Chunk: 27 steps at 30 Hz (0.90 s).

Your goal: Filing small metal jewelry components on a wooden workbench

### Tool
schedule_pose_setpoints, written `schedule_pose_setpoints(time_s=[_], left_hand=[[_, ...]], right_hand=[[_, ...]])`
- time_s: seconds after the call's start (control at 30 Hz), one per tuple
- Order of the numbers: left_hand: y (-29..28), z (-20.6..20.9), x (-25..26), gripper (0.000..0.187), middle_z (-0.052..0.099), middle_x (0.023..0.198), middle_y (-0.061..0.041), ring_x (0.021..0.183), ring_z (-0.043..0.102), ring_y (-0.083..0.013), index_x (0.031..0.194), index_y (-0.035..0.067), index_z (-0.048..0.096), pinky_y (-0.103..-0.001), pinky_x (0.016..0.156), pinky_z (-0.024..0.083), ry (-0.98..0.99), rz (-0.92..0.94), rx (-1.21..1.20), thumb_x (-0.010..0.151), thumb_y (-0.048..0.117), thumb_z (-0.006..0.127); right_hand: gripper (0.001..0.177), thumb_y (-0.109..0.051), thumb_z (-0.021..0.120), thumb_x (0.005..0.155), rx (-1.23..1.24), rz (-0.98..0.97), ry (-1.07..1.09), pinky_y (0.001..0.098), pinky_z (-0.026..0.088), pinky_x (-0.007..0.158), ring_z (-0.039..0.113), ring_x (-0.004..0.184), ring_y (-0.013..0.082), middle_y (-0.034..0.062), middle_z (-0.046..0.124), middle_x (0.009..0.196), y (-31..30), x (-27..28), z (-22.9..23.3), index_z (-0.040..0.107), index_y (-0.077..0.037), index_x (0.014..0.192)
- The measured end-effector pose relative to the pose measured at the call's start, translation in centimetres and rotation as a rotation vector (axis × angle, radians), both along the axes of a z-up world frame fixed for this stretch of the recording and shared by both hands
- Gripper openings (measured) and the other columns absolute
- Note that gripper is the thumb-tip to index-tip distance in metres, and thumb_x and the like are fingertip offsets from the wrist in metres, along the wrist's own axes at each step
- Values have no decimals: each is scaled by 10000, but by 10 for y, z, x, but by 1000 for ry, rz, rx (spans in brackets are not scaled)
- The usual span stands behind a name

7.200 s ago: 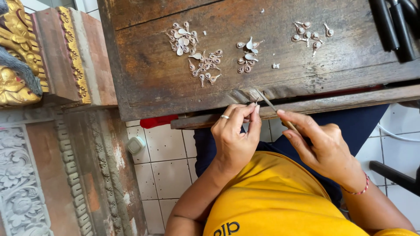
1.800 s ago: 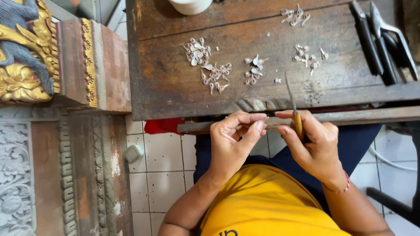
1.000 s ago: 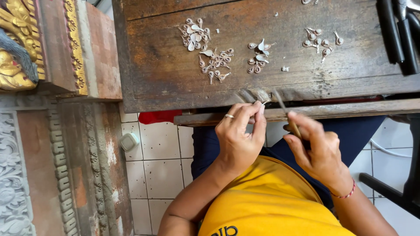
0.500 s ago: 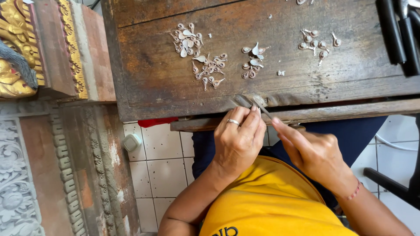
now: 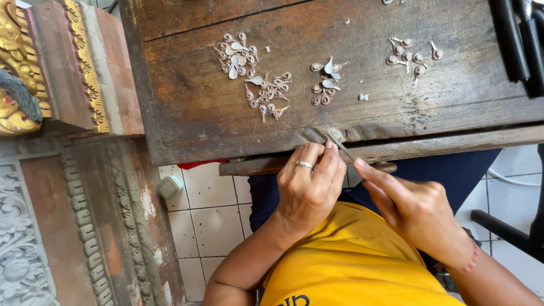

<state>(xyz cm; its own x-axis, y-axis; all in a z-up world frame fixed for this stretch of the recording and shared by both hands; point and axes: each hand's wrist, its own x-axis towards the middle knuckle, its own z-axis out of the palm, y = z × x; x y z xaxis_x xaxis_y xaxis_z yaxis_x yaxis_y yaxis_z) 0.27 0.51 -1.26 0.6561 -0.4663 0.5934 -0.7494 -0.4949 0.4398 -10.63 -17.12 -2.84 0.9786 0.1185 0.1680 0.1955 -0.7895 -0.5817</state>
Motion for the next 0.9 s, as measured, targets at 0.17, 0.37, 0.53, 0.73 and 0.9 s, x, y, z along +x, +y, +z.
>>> schedule_pose_setpoints(time_s=[0.17, 0.37, 0.53, 0.73, 0.9], left_hand=[[-1, 1, 0, 98, 574, 859, -152, 706, 578, -327, 1055, -87, 646, -439, 691, 549, 6, -1, -11, 968, -54, 676], [-3, 6, 1, 38, 561, 834, -145, 678, 562, -313, 984, -74, 642, -420, 655, 526, -4, 14, -9, 956, -79, 668], [-3, 8, 4, 21, 547, 819, -140, 659, 545, -305, 967, -72, 640, -413, 634, 518, -35, 11, 1, 955, -72, 658], [2, 21, -2, 79, 582, 795, -133, 702, 592, -327, 869, 1, 595, -433, 677, 496, 178, 30, -91, 937, -33, 615], [3, 9, -19, 117, 687, 698, -141, 632, 692, -156, 869, -50, 666, -260, 557, 585, 1060, -176, -731, 938, 45, 668]], right_hand=[[376, -113, 681, 1046, -248, -46, -191, 331, 396, 467, 513, 500, 124, -30, 580, 683, 9, 22, -5, 659, -140, 1420], [441, -63, 653, 993, -72, -2, -40, 310, 466, 496, 628, 545, 105, 4, 730, 911, 3, -1, 5, 584, -84, 1428], [397, -123, 653, 1020, -246, -44, -91, 301, 386, 464, 538, 480, 72, -53, 573, 644, 8, 16, 7, 633, -126, 1416], [450, -120, 575, 1048, 243, -127, 43, 265, 336, 483, 268, 452, 147, -27, 435, 602, 8, 39, 8, 528, -63, 1491], [223, -87, 720, 923, 611, -249, -173, 201, 445, 461, 486, 376, 105, 5, 594, 496, 11, 41, -6, 743, 1, 1126]])
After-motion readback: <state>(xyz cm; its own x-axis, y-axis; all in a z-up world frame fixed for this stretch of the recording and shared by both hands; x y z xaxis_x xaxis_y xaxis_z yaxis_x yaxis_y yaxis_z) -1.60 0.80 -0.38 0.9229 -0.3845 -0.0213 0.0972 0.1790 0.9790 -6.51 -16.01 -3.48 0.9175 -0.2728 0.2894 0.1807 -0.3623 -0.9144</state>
